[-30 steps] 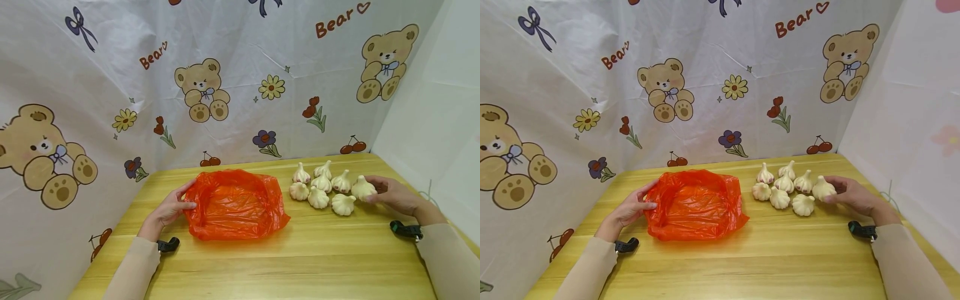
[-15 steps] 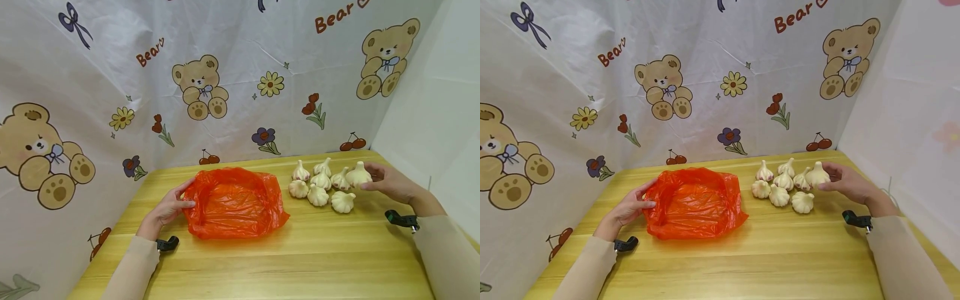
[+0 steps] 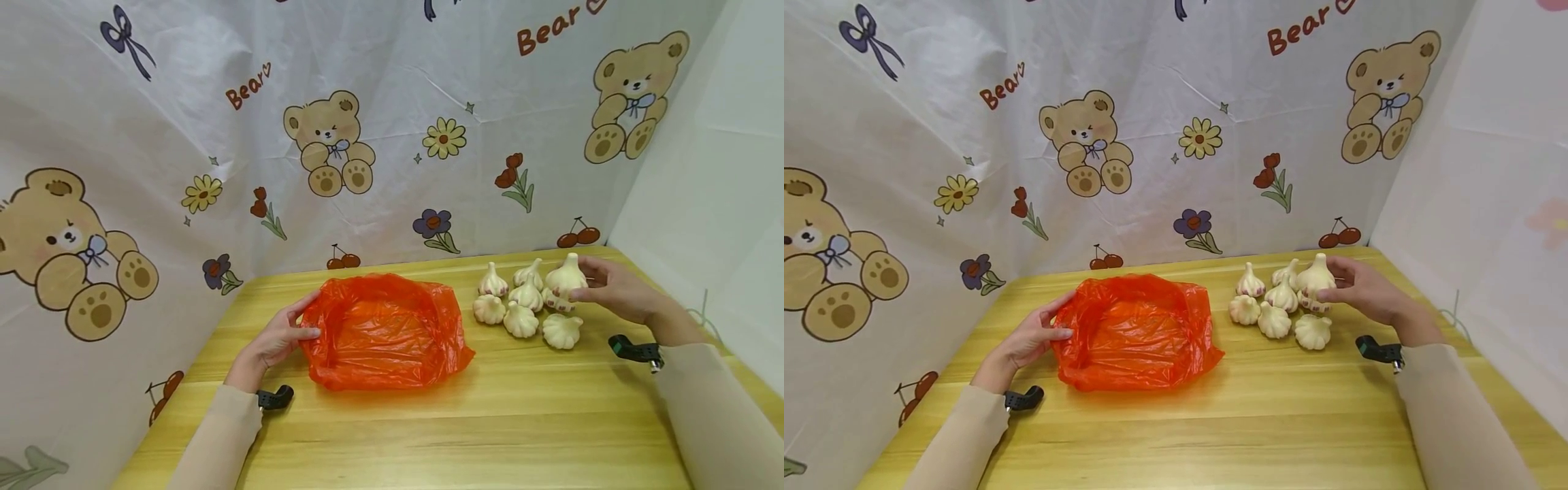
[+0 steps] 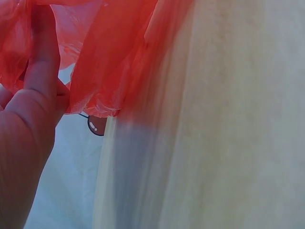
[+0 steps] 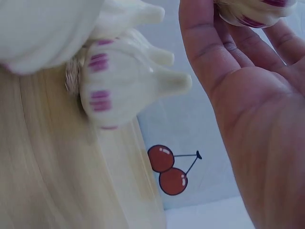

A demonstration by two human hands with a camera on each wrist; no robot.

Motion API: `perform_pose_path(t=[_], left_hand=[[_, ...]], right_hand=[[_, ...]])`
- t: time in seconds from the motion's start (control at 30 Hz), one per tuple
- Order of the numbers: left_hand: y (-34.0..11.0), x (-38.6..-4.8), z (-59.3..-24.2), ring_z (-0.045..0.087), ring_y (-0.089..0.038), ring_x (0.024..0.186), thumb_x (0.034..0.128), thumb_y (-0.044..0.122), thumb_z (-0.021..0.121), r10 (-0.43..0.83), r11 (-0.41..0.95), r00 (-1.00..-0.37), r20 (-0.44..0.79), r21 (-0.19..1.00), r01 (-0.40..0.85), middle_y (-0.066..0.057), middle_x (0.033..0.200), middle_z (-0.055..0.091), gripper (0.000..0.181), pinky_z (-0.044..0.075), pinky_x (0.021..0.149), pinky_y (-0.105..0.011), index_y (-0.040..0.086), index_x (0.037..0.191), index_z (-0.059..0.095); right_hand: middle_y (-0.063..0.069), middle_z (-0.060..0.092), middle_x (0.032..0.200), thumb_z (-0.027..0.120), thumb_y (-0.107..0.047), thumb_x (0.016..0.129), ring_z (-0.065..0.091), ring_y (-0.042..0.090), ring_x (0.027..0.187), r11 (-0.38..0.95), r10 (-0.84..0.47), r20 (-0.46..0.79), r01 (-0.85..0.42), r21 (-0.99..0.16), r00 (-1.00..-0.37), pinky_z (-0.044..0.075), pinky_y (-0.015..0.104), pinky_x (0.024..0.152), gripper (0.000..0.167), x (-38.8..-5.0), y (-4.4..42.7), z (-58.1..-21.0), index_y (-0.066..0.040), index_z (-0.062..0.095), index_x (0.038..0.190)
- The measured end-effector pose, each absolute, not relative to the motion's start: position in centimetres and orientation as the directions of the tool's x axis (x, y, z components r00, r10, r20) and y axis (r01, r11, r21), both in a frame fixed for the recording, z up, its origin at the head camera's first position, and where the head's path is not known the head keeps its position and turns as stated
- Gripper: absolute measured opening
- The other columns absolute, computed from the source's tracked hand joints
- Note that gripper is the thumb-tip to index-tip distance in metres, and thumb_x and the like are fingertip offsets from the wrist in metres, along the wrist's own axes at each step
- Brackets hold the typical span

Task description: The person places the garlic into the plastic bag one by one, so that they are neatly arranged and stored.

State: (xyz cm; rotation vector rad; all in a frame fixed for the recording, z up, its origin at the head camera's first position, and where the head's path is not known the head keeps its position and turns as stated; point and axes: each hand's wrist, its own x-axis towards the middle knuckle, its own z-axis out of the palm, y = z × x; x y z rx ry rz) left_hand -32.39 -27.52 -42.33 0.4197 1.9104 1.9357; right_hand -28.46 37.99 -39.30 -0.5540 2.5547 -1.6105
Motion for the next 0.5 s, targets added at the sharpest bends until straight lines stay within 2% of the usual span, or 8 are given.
perform_pose_path(t=[0.1, 0.13, 0.2, 0.3, 0.33, 0.37, 0.43, 0.5], left_hand=[[-27.5, -32.4, -42.4, 0.057, -0.015, 0.129, 0.0899, -0.009, 0.070, 0.475, -0.004, -0.878, -0.054, 0.998, -0.064, -0.011, 0.172, 0.017, 0.095, 0.062, 0.092, -0.033, 0.020, 0.166, 0.020], [-27.5, -32.5, -42.4, 0.058, -0.015, 0.127, 0.0899, -0.009, 0.070, 0.476, -0.007, -0.878, -0.053, 0.998, -0.064, -0.011, 0.172, 0.017, 0.096, 0.062, 0.091, -0.033, 0.020, 0.166, 0.020], [-27.6, -32.5, -42.5, 0.059, -0.015, 0.125, 0.0901, -0.009, 0.069, 0.476, -0.009, -0.878, -0.051, 0.998, -0.063, -0.012, 0.171, 0.018, 0.095, 0.063, 0.090, -0.033, 0.020, 0.166, 0.020], [-27.5, -32.5, -42.4, 0.059, -0.016, 0.126, 0.0904, -0.009, 0.069, 0.471, -0.011, -0.880, -0.052, 0.998, -0.065, -0.012, 0.171, 0.018, 0.095, 0.063, 0.090, -0.033, 0.020, 0.166, 0.020], [-27.5, -32.4, -42.3, 0.058, -0.016, 0.126, 0.0905, -0.009, 0.069, 0.469, -0.010, -0.881, -0.052, 0.998, -0.064, -0.012, 0.171, 0.019, 0.094, 0.063, 0.090, -0.033, 0.020, 0.166, 0.021], [-27.5, -32.4, -42.3, 0.058, -0.016, 0.127, 0.0907, -0.009, 0.069, 0.469, -0.009, -0.882, -0.051, 0.998, -0.062, -0.012, 0.171, 0.019, 0.094, 0.063, 0.090, -0.033, 0.020, 0.166, 0.021], [-27.5, -32.3, -42.2, 0.057, -0.016, 0.128, 0.0908, -0.009, 0.069, 0.470, -0.010, -0.881, -0.049, 0.998, -0.061, -0.012, 0.171, 0.019, 0.094, 0.062, 0.091, -0.033, 0.020, 0.166, 0.021], [-27.5, -32.2, -42.2, 0.057, -0.017, 0.128, 0.0909, -0.009, 0.069, 0.472, -0.009, -0.881, -0.048, 0.998, -0.059, -0.012, 0.171, 0.019, 0.094, 0.062, 0.091, -0.033, 0.020, 0.166, 0.021]], right_hand=[[0.013, 0.047, 0.151, 0.061, 0.001, 0.099, 0.055, -0.011, 0.115, 0.316, -0.370, 0.156, -0.282, -0.906, -0.916, 0.055, 0.013, 0.091, 0.077, -28.8, 37.4, -39.4, 0.019, 0.012, 0.155], [0.012, 0.047, 0.152, 0.061, 0.000, 0.100, 0.057, -0.001, 0.122, 0.323, -0.371, 0.155, -0.284, -0.903, -0.916, 0.055, 0.012, 0.092, 0.077, -28.8, 37.3, -39.4, 0.018, 0.012, 0.156], [0.015, 0.043, 0.157, 0.061, -0.002, 0.100, 0.053, 0.026, 0.138, 0.339, -0.369, 0.136, -0.269, -0.902, -0.920, 0.053, 0.009, 0.092, 0.079, -28.9, 37.0, -39.3, 0.017, 0.010, 0.157], [0.035, 0.013, 0.166, 0.063, -0.008, 0.101, 0.025, 0.055, 0.148, 0.398, -0.358, 0.095, -0.244, -0.884, -0.929, 0.046, 0.002, 0.091, 0.087, -29.1, 36.5, -38.9, 0.015, 0.003, 0.158], [0.038, 0.006, 0.165, 0.064, -0.010, 0.101, 0.025, 0.055, 0.148, 0.410, -0.355, 0.085, -0.237, -0.880, -0.931, 0.045, 0.002, 0.091, 0.087, -29.2, 36.3, -38.8, 0.014, 0.003, 0.159], [0.039, 0.010, 0.164, 0.064, -0.008, 0.100, 0.033, 0.049, 0.147, 0.396, -0.362, 0.084, -0.234, -0.888, -0.928, 0.047, 0.004, 0.091, 0.086, -29.3, 36.0, -38.8, 0.013, 0.004, 0.159], [0.039, 0.016, 0.163, 0.064, -0.010, 0.101, 0.050, 0.022, 0.141, 0.398, -0.367, 0.092, -0.245, -0.884, -0.926, 0.049, 0.006, 0.092, 0.085, -29.5, 35.5, -38.7, 0.012, 0.007, 0.160], [0.038, 0.023, 0.162, 0.065, -0.011, 0.101, 0.055, -0.003, 0.124, 0.406, -0.372, 0.102, -0.261, -0.876, -0.923, 0.050, 0.009, 0.093, 0.084, -29.7, 34.9, -38.5, 0.010, 0.010, 0.161]])
